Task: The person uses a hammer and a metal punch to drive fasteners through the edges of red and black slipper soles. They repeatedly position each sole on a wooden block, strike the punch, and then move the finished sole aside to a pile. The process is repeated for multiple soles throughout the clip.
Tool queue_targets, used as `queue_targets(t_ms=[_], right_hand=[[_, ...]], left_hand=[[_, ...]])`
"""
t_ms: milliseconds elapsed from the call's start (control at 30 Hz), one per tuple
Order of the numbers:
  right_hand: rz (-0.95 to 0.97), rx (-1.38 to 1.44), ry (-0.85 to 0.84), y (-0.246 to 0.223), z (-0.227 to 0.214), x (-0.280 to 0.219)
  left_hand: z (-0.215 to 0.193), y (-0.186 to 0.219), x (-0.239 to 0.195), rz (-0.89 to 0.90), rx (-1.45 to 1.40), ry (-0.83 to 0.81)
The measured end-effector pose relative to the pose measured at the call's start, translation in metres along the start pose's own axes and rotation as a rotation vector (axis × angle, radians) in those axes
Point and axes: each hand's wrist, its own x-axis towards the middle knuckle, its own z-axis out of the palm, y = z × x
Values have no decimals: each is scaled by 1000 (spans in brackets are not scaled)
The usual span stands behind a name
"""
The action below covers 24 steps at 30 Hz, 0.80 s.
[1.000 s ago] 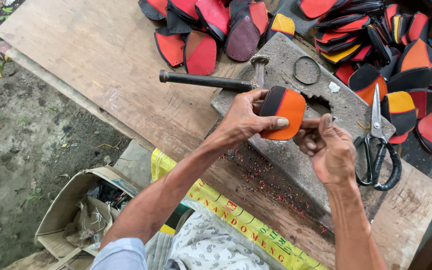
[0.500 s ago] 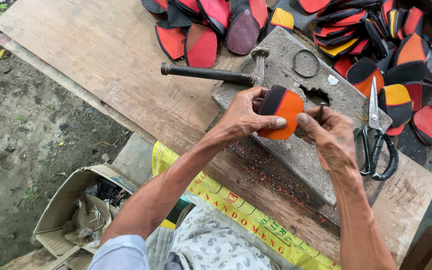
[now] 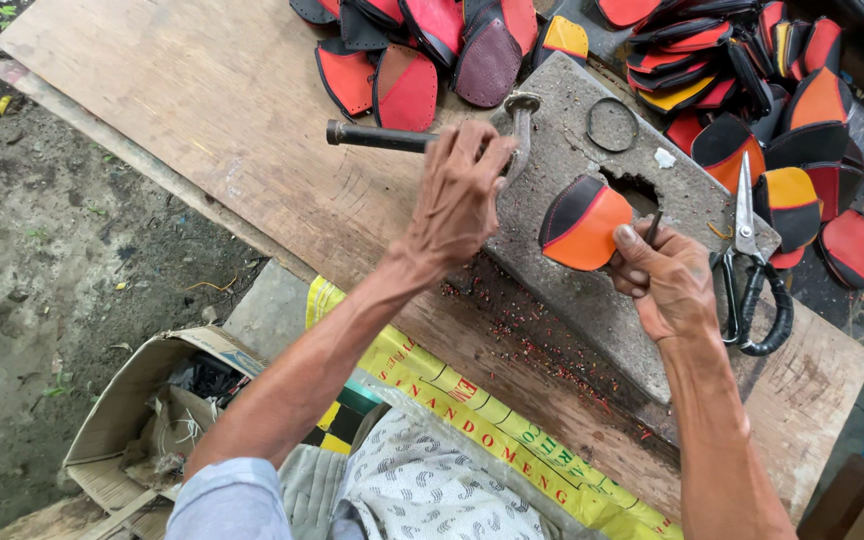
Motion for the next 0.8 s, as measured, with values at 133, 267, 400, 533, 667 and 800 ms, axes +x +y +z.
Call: queue_targets(t_ms=[133,267,400,533,667,800], right_hand=[[-208,-321,42,7,4,-8],[-351,-699,208,10,8,-20],[-470,-568,90,11,4,-24],[-355,-474,75,17,3,-19],[-261,-199,-3,23,13,-6],[-186,-55,-162,20,22,-5]], left_hand=[[0,-40,15,152,217,-92],[-9,-81,12,17,124,-362],[-37,-103,-11,-22,123,-279],[-69,-103,-22,-55,265,-185],[-66,-64,-9,-101,17,-76],[-25,-9,14,-567,-1029,-448]])
